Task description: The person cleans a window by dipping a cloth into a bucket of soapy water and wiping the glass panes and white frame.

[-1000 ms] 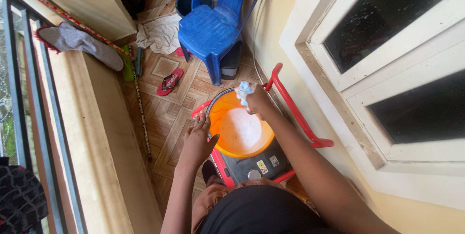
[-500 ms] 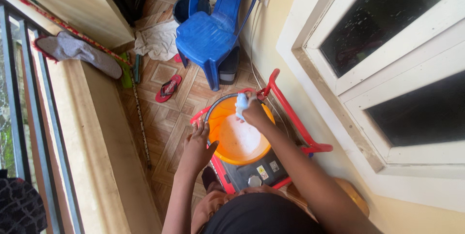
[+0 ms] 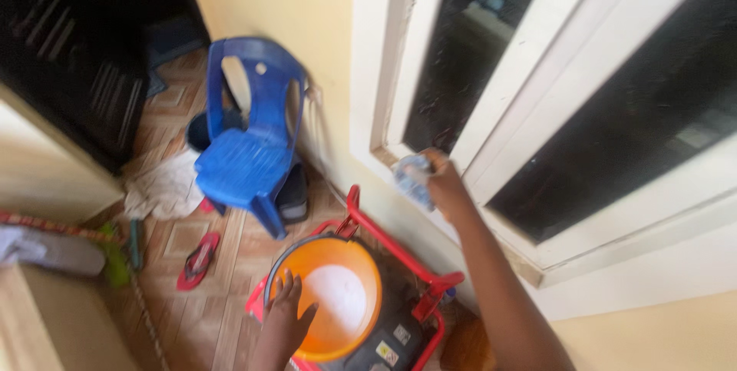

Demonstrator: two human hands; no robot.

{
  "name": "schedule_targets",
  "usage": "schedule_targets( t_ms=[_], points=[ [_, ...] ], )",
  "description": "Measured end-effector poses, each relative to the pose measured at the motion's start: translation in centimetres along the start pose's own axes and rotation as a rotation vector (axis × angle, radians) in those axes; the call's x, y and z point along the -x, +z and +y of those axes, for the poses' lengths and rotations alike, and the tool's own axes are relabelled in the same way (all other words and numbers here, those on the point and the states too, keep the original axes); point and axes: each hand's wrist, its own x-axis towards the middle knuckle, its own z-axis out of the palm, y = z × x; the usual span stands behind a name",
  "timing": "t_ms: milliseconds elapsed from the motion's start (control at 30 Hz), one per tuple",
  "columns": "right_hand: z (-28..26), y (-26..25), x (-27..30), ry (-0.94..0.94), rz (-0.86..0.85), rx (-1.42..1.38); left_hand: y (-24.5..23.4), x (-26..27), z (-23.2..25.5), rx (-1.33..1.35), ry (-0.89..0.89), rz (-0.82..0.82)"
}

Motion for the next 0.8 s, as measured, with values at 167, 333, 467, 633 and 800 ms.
schedule_targets(
  t_ms=[167, 333, 467, 633, 800],
  points=[
    [-8.2, -13.3, -2.5, -0.368, 0.494, -0.115, 3.9, -3.7, -2.2, -0.036, 0.062, -0.031],
    [-16.0, -23.3, -5.3, -0.99, 0.685, 0.245, 6.7, -7.1, -3.2, -0.109, 0.085, -0.108],
    [-20.1, -28.5, -10.2, -1.154, 0.873, 0.703, 7.7, -8.9, -3.0, -0.179, 0.131, -0.184],
    [-20.5, -28.2, -12.2, -0.922, 1.021, 1.002, 7.8, -11.0, -2.1, -0.251, 0.148, -0.27],
    [-15.3, -26.0, -13.1, -0.715, 0.902, 1.479, 7.1, -12.5, -1.9, -0.318, 0.144, -0.355]
  ],
)
